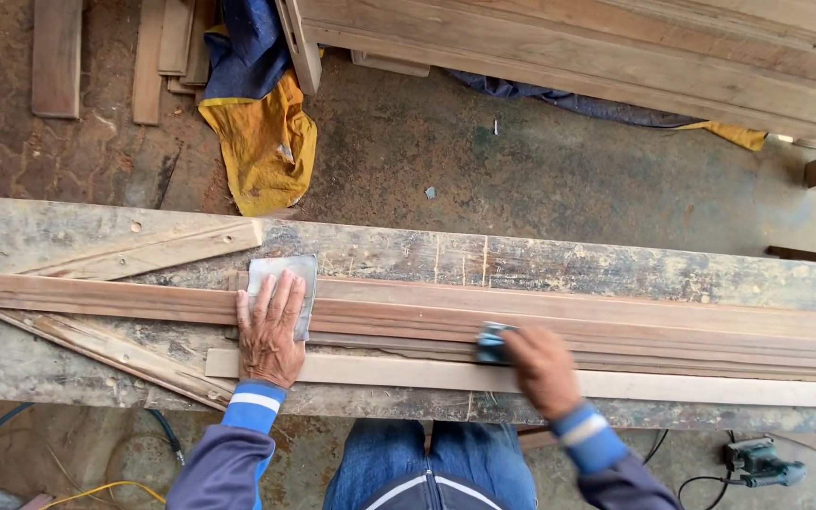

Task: Manually sanding long wooden trim pieces with sandpaper at a workbench.

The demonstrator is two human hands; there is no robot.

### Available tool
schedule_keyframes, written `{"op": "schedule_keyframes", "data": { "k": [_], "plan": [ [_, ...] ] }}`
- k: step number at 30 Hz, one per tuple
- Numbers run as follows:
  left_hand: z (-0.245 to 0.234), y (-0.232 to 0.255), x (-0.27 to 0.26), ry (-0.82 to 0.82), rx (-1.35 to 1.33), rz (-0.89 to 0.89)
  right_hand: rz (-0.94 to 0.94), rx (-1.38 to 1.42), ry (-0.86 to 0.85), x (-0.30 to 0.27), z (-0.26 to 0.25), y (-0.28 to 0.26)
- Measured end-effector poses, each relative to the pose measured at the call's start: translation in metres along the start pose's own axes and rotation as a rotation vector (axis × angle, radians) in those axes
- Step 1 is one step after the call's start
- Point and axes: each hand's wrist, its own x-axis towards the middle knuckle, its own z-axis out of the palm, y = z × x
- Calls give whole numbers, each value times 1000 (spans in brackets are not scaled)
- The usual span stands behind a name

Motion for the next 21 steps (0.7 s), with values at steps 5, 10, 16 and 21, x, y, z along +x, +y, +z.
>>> {"op": "schedule_keyframes", "data": {
  "k": [5,10,16,21],
  "plan": [
    [-5,1,2,16,-38,6,103,-109,-30,-10,15,6],
    [-7,2,4,-26,-24,-23,-23,15,-274,66,80,-91],
    [1,-3,-8,0,30,17,-65,-4,7,12,17,-22],
    [-5,5,-28,-43,-10,45,86,-19,-128,-27,0,-1]
  ]
}}
